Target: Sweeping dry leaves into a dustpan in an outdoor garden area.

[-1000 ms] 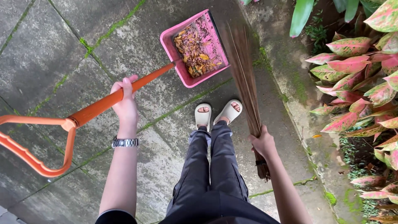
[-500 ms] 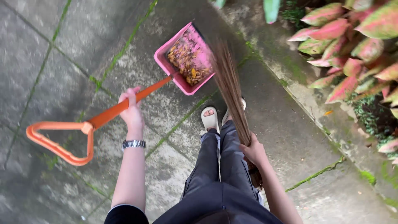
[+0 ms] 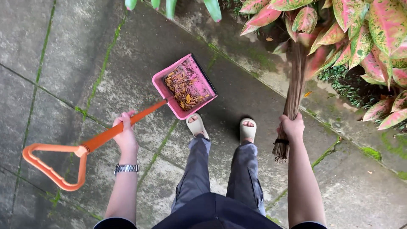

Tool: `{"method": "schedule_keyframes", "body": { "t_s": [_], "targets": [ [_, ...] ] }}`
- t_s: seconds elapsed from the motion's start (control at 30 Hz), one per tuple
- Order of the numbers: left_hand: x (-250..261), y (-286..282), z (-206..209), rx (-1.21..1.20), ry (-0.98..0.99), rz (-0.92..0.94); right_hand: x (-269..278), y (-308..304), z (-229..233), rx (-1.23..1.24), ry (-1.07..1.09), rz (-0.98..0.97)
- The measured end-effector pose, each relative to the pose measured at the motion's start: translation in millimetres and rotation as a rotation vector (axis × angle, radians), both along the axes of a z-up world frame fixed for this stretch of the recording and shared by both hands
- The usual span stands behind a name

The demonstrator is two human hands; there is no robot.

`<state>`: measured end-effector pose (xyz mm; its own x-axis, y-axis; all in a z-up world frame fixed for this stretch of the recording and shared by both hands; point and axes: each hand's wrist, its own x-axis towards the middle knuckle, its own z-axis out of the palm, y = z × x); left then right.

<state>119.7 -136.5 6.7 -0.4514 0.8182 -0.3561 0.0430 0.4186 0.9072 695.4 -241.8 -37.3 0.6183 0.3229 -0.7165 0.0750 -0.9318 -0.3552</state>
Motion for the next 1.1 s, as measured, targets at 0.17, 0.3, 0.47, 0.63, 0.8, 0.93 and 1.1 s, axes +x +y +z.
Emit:
{"method": "schedule_keyframes", "body": {
  "t_s": [0.17, 0.3, 0.47, 0.63, 0.8, 0.93, 1.1],
  "targets": [
    [66.4, -38.8, 6.9, 0.077, -0.040, -0.010, 64.5, -2.7, -2.9, -0.023, -0.025, 0.044],
    [117.4, -53.3, 11.7, 0.119, 0.049, 0.032, 89.6, -7.5, -27.7, -0.142, -0.057, 0.254],
    [168.2, -48.9, 9.2, 0.100, 0.067, 0.058, 107.0, -55.0, -58.4, -0.160, 0.039, 0.431],
    [199.9, -38.8, -10.6, 0.080, 0.082, 0.069, 93.8, -64.7, 4.5, -0.191, 0.274, 0.372],
    [208.6, -44.3, -13.5, 0.125, 0.057, 0.121, 103.6, -56.6, -28.8, -0.038, 0.058, 0.522],
    [212.6, -44.2, -16.4, 0.052, 0.113, 0.156, 110.7, -11.7, -66.6, -0.055, 0.073, 0.365],
    [210.0, -49.0, -29.2, 0.133, 0.155, 0.132, 111.7, -38.9, -72.2, -0.151, 0.129, 0.497]
  ]
}}
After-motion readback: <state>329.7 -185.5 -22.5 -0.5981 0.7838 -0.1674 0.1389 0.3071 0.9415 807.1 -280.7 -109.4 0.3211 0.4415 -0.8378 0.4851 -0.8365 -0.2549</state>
